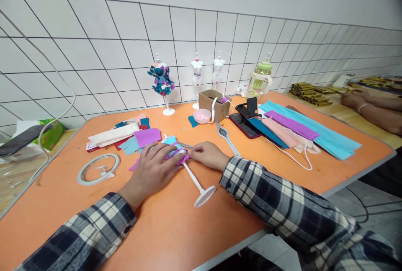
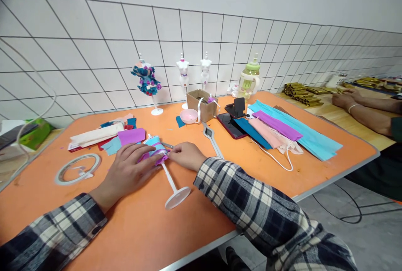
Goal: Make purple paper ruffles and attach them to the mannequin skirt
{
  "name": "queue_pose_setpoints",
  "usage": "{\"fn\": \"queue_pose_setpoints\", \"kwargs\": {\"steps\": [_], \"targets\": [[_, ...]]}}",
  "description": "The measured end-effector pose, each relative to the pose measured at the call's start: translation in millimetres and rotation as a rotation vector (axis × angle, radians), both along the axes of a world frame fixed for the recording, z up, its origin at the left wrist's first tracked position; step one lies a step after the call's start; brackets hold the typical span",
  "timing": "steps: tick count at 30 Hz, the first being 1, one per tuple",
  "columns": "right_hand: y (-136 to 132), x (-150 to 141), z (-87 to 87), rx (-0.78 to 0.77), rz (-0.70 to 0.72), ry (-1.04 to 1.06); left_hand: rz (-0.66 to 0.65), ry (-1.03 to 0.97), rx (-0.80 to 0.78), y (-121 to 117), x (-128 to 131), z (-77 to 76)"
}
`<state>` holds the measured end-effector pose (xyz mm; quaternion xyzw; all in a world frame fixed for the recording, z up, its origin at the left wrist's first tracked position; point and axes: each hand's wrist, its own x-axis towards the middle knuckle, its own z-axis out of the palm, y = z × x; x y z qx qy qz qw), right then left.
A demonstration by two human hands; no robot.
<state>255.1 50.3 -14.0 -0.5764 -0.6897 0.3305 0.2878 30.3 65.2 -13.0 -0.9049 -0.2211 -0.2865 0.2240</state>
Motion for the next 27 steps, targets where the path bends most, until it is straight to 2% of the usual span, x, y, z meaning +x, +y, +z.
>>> {"fn": "queue_pose_setpoints", "kwargs": {"steps": [4, 8, 13, 17, 20, 23, 27], "targets": [[-0.1, -5.3, -4.3, -0.078, -0.011, 0.062, 0.004, -0.003, 0.002, 1.0, -2.6, -1.3], [3.5, -5.4, -6.1, -0.050, -0.043, 0.069, 0.002, -0.004, 0.034, 2.8, -4.2, -3.6], [6.9, 11.0, 5.2, -0.048, -0.082, -0.033, 0.011, 0.003, 0.035, -0.4, -3.1, -0.6], [1.0, 21.0, 19.4, -0.176, 0.061, -0.145, 0.002, -0.006, -0.080, -3.7, -10.5, 2.3], [-7.4, 13.8, 19.2, -0.325, 0.225, -0.184, 0.076, -0.125, -0.177, -0.2, -22.2, 1.0], [-14.9, 0.7, 10.5, -0.465, 0.241, -0.039, 0.185, -0.248, -0.234, 8.2, -32.3, -1.9], [-22.1, -13.8, 3.1, -0.574, 0.274, 0.165, 0.252, -0.342, -0.315, 16.7, -35.8, -5.4]]}}
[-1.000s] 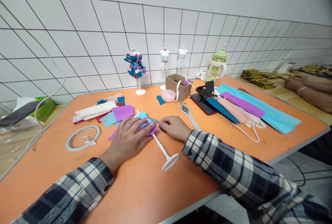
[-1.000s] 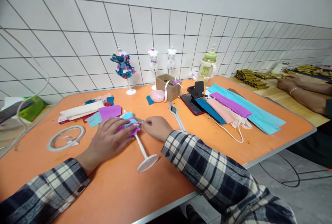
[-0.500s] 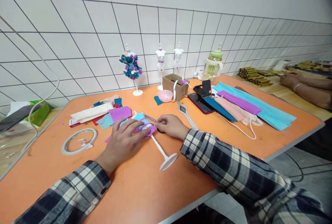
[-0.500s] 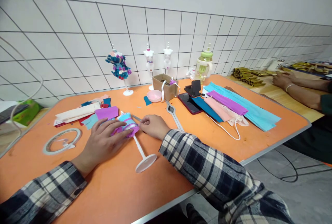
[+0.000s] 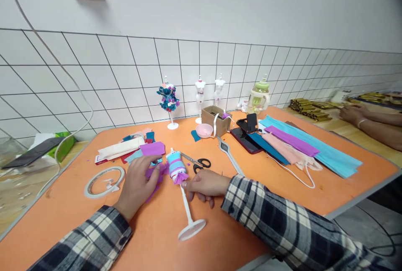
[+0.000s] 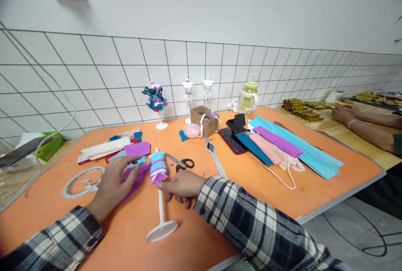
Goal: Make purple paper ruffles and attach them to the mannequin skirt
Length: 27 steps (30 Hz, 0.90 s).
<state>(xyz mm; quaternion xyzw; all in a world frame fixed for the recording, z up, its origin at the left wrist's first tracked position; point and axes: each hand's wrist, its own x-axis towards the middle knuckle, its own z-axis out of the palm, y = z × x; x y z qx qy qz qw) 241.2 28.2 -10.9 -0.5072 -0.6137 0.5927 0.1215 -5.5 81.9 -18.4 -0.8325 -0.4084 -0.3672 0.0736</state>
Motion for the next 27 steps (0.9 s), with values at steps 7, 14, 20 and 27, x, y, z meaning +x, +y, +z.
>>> {"fn": "queue_pose_setpoints", "kwargs": {"steps": [7, 14, 20, 27], "targets": [[-6.7, -13.8, 7.0, -0.073, -0.082, 0.211, 0.011, -0.043, -0.089, -2.3, 1.2, -0.9], [-5.4, -19.3, -0.6, 0.351, -0.241, 0.212, 0.036, -0.108, -0.074, -4.4, -3.1, 3.5], [7.0, -5.4, -5.7, 0.689, -0.395, 0.075, -0.110, -0.088, -0.230, -23.8, 15.4, 5.0], [9.0, -4.6, -7.4, 0.878, -0.300, -0.043, -0.108, -0.488, -0.515, -35.4, 29.7, 21.6]]}}
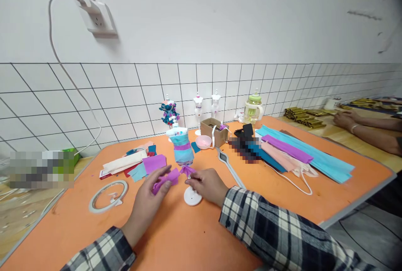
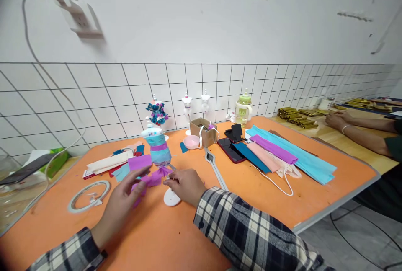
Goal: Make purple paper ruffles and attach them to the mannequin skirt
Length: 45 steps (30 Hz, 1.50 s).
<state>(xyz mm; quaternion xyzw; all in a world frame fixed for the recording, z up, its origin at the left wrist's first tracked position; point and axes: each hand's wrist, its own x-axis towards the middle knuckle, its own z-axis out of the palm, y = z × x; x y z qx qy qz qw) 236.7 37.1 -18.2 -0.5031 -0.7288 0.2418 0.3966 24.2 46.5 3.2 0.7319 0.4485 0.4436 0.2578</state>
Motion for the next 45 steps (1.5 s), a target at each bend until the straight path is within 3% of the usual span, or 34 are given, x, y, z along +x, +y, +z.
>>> {"fn": "queue_pose_setpoints", "kwargs": {"steps": [5, 8, 12, 17, 23, 28, 34, 39, 45], "targets": [[-7.1, -18.2, -3.7, 0.069, 0.083, -0.148, -0.121, -0.223, -0.167, -8.9, 2.4, 30.2], [-8.7, -22.3, -4.1, 0.070, 0.079, -0.165, -0.163, -0.265, -0.198, -15.6, 5.1, 36.4], [-6.4, -19.7, -3.9, 0.037, -0.030, -0.089, -0.191, -0.250, -0.156, -16.4, 6.8, 26.5], [-6.5, -18.6, -2.0, -0.068, -0.119, -0.010, -0.069, -0.183, -0.152, -13.8, 7.1, 9.8], [-10.2, -22.3, -0.4, -0.097, -0.107, 0.003, 0.083, -0.052, -0.047, -20.3, 10.0, 12.5], [-7.0, -21.4, -5.4, -0.072, -0.135, -0.019, 0.029, -0.021, -0.030, -17.6, 9.5, 12.3], [-3.7, -8.4, -0.8, 0.004, -0.107, 0.048, -0.013, 0.030, -0.018, -8.8, 5.3, -0.3], [4.2, 9.9, 3.8, -0.007, -0.154, 0.108, -0.084, 0.179, 0.027, -3.3, 2.9, -15.2], [18.1, 22.3, -5.4, -0.064, -0.169, 0.157, -0.134, 0.234, 0.023, -3.6, 2.3, -21.2]]}}
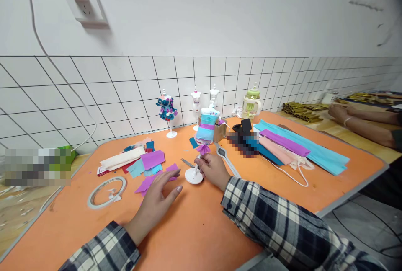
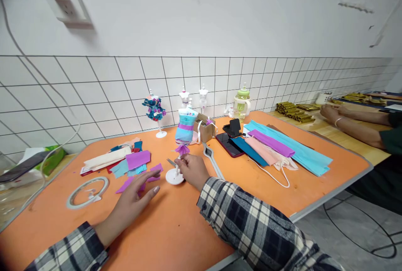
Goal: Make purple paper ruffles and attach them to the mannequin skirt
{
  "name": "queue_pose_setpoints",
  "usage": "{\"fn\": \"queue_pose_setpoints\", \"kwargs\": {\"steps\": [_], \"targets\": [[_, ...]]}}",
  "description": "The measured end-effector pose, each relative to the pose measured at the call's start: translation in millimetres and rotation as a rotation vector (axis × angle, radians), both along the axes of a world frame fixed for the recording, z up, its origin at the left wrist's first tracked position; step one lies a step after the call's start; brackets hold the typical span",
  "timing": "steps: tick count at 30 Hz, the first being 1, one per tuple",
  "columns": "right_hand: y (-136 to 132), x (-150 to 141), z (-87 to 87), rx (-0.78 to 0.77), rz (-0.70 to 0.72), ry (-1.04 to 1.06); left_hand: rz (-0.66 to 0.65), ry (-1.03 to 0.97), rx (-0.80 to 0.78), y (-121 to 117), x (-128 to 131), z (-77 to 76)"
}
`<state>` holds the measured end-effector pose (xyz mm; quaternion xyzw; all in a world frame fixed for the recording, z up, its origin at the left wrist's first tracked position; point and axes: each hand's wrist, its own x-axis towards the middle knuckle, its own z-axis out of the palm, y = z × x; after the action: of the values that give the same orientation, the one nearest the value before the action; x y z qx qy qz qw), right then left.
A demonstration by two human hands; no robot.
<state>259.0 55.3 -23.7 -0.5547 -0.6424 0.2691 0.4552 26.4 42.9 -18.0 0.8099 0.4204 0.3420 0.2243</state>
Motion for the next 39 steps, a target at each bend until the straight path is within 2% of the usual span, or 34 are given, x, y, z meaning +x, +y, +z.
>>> {"fn": "queue_pose_setpoints", "kwargs": {"steps": [8, 12, 15, 17, 19, 21, 24, 30, 39], "targets": [[-5.0, 1.7, 1.5, 0.008, 0.014, -0.049, -0.009, 0.091, 0.149, -2.3, 0.2, -3.7], [2.0, 12.1, 5.5, 0.059, -0.080, -0.145, -0.066, 0.274, 0.325, -4.6, -34.6, -2.4], [21.9, 19.2, 7.4, 0.094, -0.162, -0.216, -0.057, 0.318, 0.414, -2.0, -70.5, 1.3], [40.4, 20.4, 8.4, 0.106, -0.198, -0.260, -0.016, 0.314, 0.418, 0.9, -85.9, 3.3], [59.2, 18.4, 8.9, 0.108, -0.219, -0.305, 0.037, 0.277, 0.410, 3.5, -90.5, 3.3], [74.9, 14.3, 8.5, 0.105, -0.235, -0.345, 0.070, 0.264, 0.367, 5.1, -87.1, 0.8], [89.5, 7.4, 6.0, 0.096, -0.251, -0.389, 0.037, 0.264, 0.281, 4.9, -78.5, -4.5], [97.5, 0.3, -0.3, 0.057, -0.274, -0.429, 0.043, 0.250, 0.209, 1.7, -76.1, -7.7], [89.1, 5.0, -1.4, 0.018, -0.213, -0.492, 0.047, 0.258, 0.177, 2.5, -77.1, -4.1]]}}
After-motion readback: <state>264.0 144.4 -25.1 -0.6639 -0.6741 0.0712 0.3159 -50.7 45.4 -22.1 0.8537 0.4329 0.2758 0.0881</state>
